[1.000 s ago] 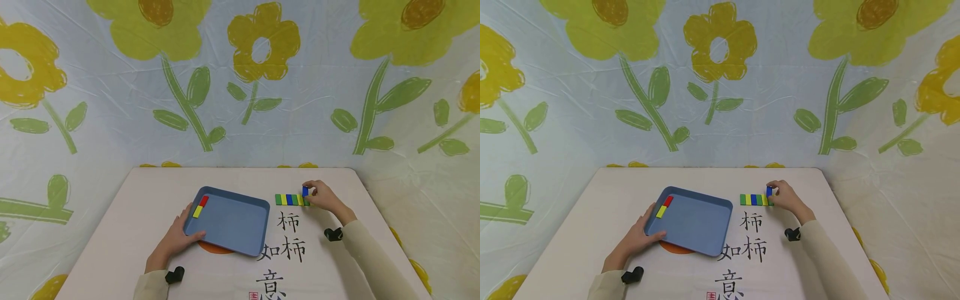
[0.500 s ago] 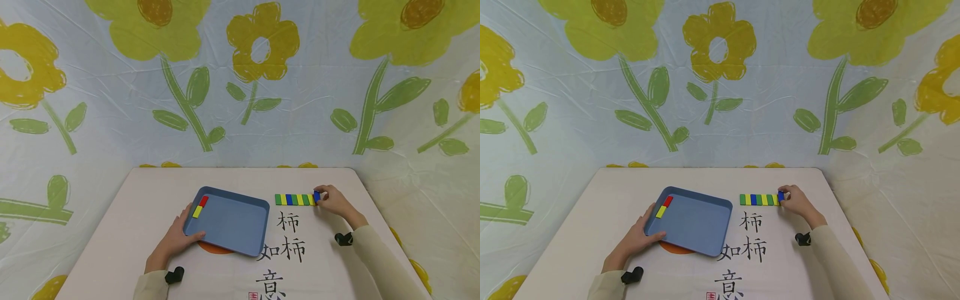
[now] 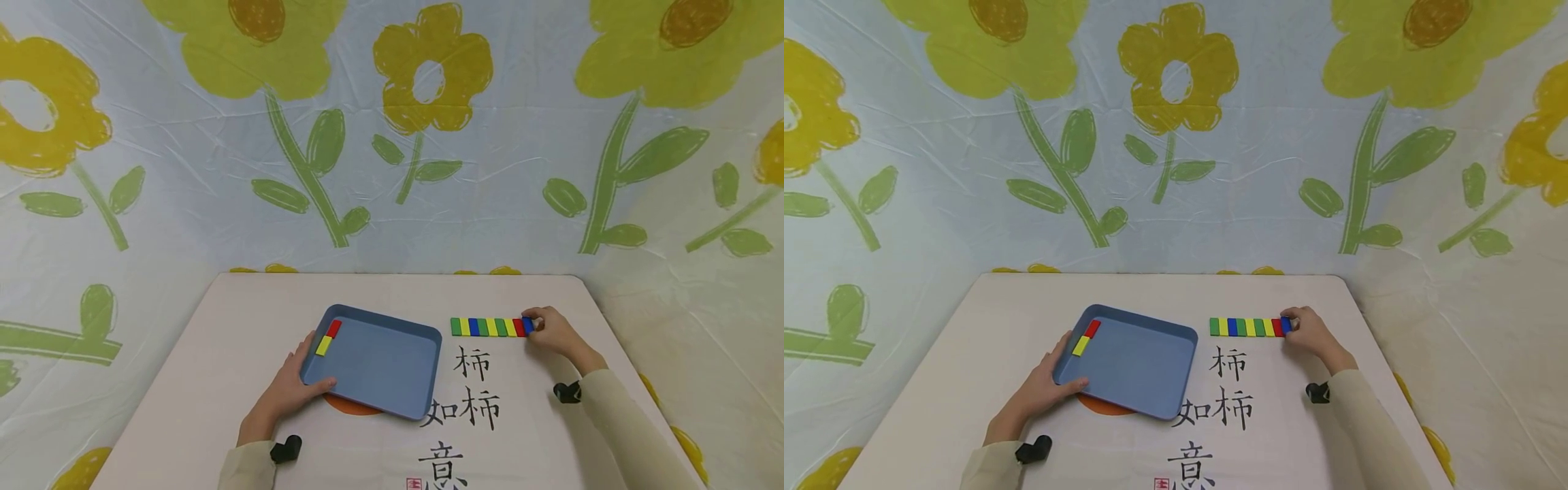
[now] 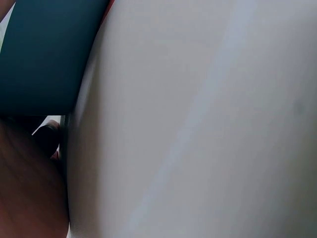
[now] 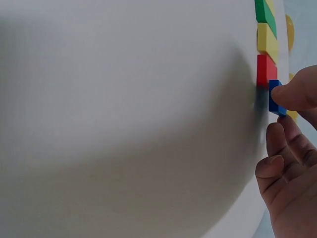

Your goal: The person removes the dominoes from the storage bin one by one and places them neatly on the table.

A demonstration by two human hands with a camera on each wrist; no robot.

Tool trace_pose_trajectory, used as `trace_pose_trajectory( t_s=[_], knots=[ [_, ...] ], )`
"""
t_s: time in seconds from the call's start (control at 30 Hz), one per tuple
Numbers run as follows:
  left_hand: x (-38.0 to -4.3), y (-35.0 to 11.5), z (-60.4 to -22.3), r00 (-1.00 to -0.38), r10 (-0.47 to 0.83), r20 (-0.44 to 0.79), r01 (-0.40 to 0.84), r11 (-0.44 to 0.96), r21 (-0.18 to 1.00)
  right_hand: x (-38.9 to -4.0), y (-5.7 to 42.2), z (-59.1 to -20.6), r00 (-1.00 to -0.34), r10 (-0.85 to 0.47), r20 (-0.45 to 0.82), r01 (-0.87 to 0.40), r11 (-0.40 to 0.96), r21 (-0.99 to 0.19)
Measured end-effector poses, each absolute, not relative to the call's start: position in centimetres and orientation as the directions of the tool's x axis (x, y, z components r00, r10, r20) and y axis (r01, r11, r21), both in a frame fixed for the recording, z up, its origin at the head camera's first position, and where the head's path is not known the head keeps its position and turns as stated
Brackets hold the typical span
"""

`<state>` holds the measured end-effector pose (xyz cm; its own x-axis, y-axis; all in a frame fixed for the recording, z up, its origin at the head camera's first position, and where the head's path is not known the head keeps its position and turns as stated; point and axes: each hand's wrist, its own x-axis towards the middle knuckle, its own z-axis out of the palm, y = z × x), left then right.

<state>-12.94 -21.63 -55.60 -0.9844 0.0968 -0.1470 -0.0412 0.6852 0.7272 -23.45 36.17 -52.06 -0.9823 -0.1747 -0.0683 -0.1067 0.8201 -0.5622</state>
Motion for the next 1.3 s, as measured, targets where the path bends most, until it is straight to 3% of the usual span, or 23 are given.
trace_pose_trajectory(
  t_s=[0.67,1.3],
  knots=[
    [-13.0,-21.6,-55.5,-0.984,0.104,-0.147,-0.037,0.682,0.730,-23.4,36.1,-52.4,-0.982,-0.143,-0.126,-0.053,0.838,-0.543],
    [-13.0,-21.6,-55.3,-0.983,0.102,-0.152,-0.041,0.688,0.725,-24.3,34.7,-50.6,-0.989,-0.132,-0.073,-0.070,0.828,-0.556]
  ],
)
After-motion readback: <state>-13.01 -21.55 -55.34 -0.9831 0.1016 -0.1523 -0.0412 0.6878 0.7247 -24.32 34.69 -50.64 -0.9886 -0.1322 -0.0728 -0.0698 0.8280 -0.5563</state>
